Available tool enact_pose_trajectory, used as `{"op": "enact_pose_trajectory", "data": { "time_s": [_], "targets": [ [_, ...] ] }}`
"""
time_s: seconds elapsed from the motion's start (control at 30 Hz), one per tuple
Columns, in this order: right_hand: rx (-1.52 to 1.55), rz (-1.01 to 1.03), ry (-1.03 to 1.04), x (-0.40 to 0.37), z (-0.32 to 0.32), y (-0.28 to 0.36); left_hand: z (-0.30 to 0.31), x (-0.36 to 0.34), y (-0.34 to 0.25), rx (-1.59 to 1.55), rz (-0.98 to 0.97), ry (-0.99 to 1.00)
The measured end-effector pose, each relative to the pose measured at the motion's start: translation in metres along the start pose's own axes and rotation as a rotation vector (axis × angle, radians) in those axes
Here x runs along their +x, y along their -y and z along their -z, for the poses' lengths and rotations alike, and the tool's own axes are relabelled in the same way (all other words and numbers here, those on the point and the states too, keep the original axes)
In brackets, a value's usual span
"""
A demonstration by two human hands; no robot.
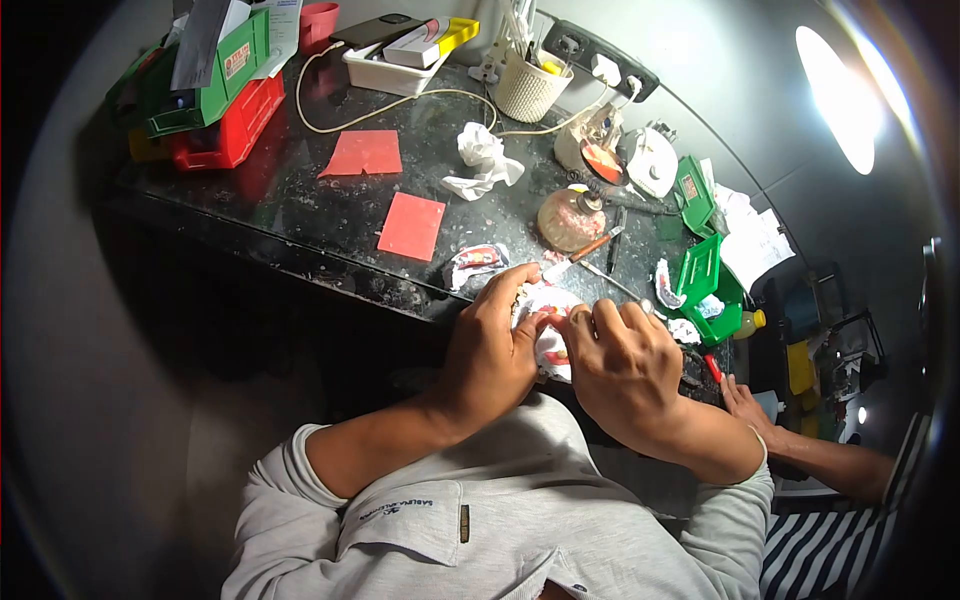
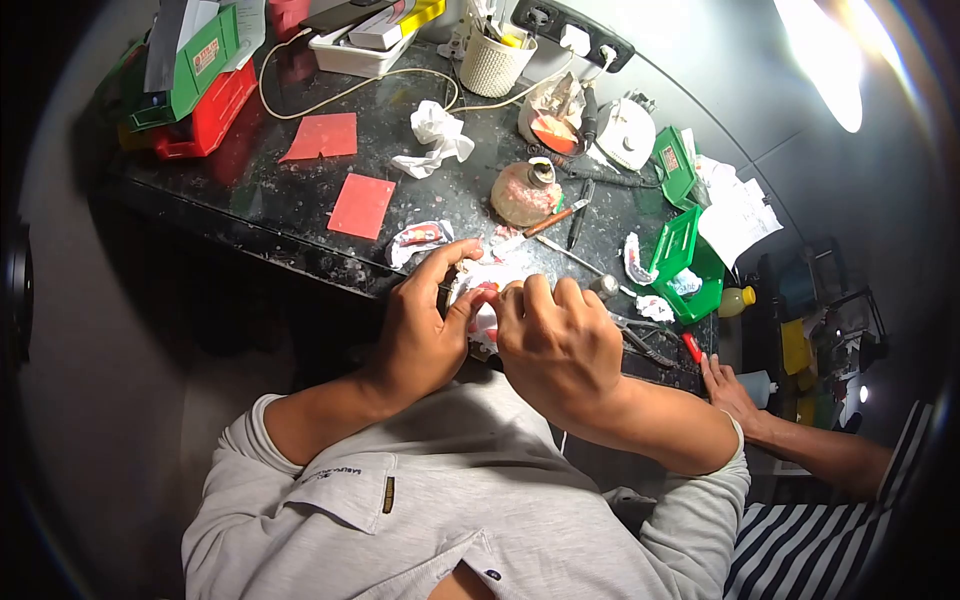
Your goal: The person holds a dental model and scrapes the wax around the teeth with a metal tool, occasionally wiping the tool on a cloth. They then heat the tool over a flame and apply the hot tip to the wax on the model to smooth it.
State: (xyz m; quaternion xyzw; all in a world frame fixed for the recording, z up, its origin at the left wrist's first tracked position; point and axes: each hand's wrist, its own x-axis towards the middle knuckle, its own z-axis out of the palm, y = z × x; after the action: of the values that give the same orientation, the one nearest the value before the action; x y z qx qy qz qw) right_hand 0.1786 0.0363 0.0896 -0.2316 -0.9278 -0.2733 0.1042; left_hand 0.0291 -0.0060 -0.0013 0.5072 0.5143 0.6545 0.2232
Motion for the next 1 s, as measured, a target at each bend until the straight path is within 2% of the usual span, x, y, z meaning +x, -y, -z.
{"op": "enact_pose_trajectory", "data": {
  "time_s": [0.27,0.37,0.6,1.0],
  "targets": [
    [-0.073,-0.023,-0.070,0.004,-0.008,0.001,0.003,0.000,-0.004,-0.013,0.042,0.016],
    [0.022,-0.037,-0.096,0.012,-0.004,-0.008,0.004,0.000,-0.002,0.011,0.022,0.010],
    [0.129,0.121,0.055,0.026,0.014,-0.026,0.005,-0.003,0.002,0.063,-0.017,0.038],
    [0.194,0.293,0.102,0.039,0.012,-0.045,0.004,-0.004,0.004,0.042,-0.044,0.030]
  ]
}}
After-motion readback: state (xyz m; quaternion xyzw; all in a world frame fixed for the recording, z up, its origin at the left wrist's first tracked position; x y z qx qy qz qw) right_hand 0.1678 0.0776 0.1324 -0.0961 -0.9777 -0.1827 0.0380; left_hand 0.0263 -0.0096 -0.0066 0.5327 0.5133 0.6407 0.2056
